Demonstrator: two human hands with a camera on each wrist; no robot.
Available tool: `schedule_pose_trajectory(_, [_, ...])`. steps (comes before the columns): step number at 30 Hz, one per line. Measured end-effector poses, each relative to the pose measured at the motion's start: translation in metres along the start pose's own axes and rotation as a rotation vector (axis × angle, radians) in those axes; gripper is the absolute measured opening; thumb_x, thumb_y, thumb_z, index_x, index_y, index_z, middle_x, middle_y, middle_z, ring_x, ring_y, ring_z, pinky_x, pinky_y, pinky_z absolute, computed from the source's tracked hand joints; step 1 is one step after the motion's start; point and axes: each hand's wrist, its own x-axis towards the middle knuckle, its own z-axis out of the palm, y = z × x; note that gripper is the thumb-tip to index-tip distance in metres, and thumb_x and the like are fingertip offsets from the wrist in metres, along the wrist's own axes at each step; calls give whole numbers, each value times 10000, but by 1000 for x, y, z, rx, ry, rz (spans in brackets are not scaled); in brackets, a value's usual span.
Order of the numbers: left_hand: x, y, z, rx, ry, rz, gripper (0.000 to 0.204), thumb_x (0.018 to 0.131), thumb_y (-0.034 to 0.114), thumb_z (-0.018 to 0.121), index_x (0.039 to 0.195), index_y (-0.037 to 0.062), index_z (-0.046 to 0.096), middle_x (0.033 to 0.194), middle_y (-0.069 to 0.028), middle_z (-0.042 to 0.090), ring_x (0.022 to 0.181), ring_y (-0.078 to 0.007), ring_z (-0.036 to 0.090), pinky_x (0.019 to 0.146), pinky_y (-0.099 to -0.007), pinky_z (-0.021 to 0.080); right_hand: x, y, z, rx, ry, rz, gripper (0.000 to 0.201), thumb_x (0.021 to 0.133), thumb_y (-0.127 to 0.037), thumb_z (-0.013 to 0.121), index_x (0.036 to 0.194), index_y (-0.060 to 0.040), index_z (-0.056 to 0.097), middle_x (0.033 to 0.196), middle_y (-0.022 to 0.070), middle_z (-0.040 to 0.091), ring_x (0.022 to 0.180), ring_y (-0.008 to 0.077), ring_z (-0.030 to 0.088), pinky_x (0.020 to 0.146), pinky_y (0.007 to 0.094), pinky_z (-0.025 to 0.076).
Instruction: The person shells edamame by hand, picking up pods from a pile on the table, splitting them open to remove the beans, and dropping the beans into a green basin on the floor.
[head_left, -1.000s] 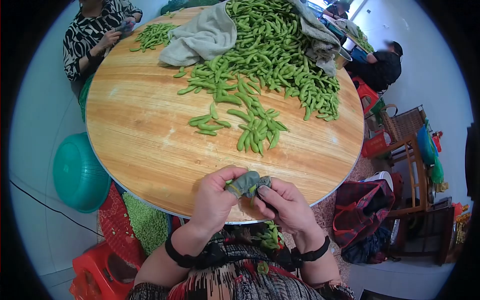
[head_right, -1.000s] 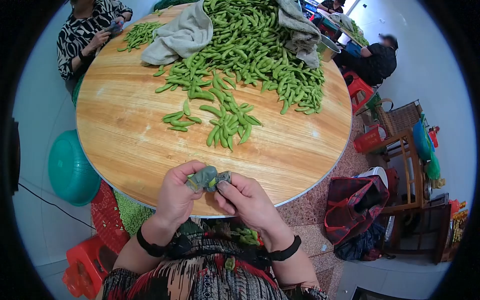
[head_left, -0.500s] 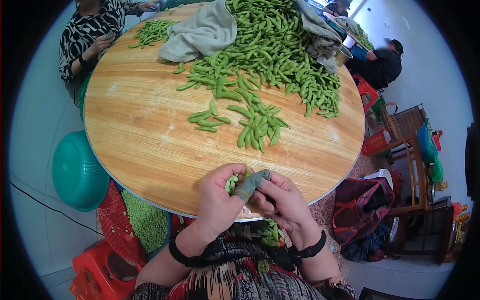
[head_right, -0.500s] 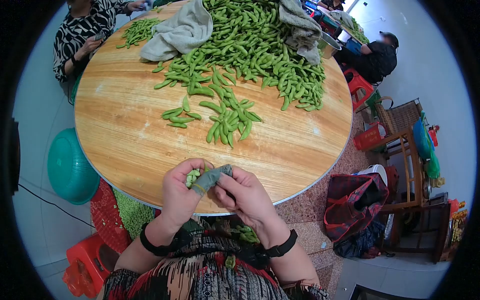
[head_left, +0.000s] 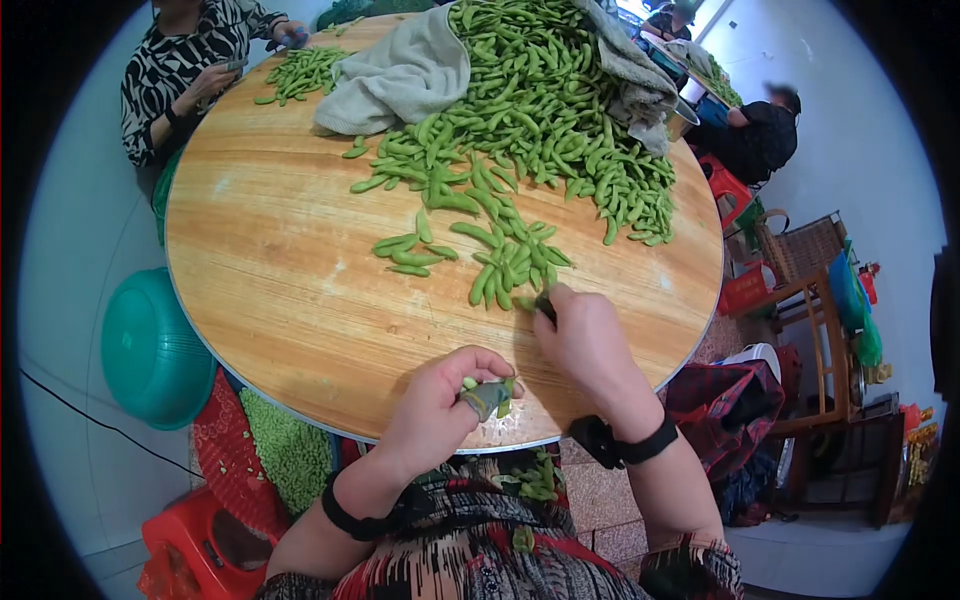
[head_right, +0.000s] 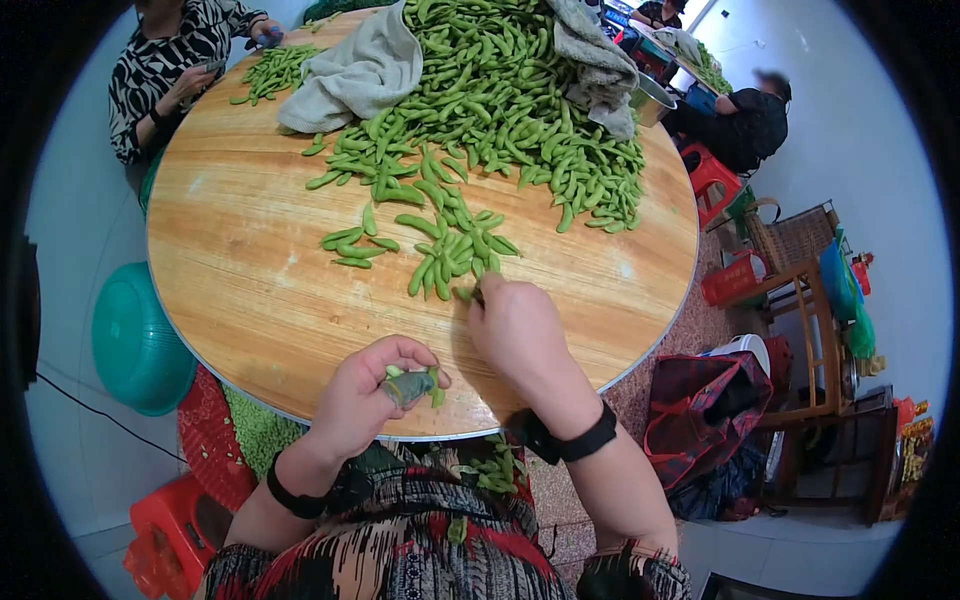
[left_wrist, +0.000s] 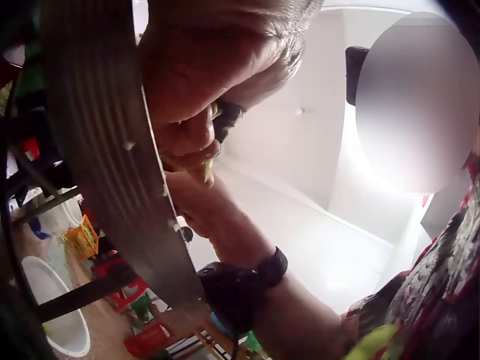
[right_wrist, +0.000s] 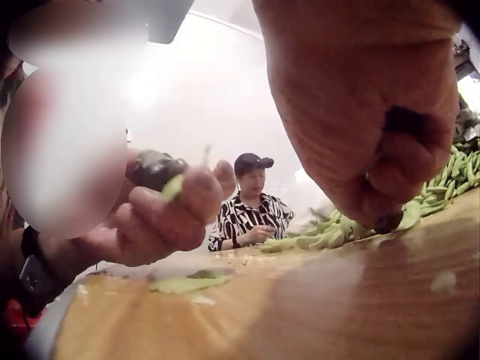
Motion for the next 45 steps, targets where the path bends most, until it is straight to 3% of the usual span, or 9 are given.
schedule_pose_trajectory(3, [6,-13,-11,578,24,411,160,796,-31,545,922,12,634,875,-49,614,713,-115,531,688,-218,438,-16,0,-9,128,-47,70,193,752,-155,598,745,31,548,632,225,572,616,387,574,551,452,447])
schedule_pose_trajectory(6, [4,-12,-8,422,-61,217,202,777,1,604,978,12,623,850,-56,610,758,-140,557,740,-251,446,-33,5,-11,405,-114,185,232,743,-175,620,785,47,565,570,186,546,547,306,577,519,395,437])
schedule_pose_trajectory(8, [2,-6,3,434,-1,220,227,766,8,620,993,21,625,840,-55,610,767,-139,565,733,-249,447,-42,15,-3,726,-225,267,228,769,-172,628,820,45,580,555,79,536,501,151,518,478,304,403])
schedule_pose_trajectory(13, [-1,2,11,764,54,367,302,751,-3,633,1047,54,625,833,-58,620,756,-145,581,700,-256,458,-56,-10,-21,1190,-341,384,153,827,-145,603,855,5,586,627,-17,534,535,36,452,463,198,351])
schedule_pose_trajectory(19, [5,-9,4,501,57,476,274,776,-2,608,1049,21,618,830,-43,624,667,-114,554,574,-227,437,-63,-19,-26,1625,-374,435,138,896,-164,536,885,-30,565,600,-49,462,511,24,378,454,172,279])
schedule_pose_trajectory(21, [4,-3,2,-401,55,-9,219,805,30,582,1015,-16,622,798,-16,601,619,-48,491,487,-162,340,-63,-26,-24,1521,-136,469,168,929,-184,476,872,-41,544,607,-48,450,515,29,365,459,173,273])
schedule_pose_trajectory(27, [6,-5,1,-301,97,-2,197,815,3,538,989,-28,626,794,3,555,589,-12,414,448,-147,255,-70,-31,-26,1521,-478,409,223,951,-211,422,818,-57,516,622,-45,449,524,32,367,470,173,267])
schedule_pose_trajectory(37, [7,-7,-1,-329,57,41,169,768,-58,552,923,-7,596,904,-35,597,650,-15,466,476,-135,304,-71,-34,-6,1681,-393,383,203,947,-171,429,836,-36,532,627,-37,453,522,29,365,463,175,271])
schedule_pose_trajectory(45, [9,-8,-13,-511,-101,-11,159,813,-19,516,954,-26,589,884,-64,596,540,-27,440,453,-149,309,-67,-28,-7,2198,-672,666,127,933,-142,454,912,-31,512,685,23,503,459,36,347,391,160,259])
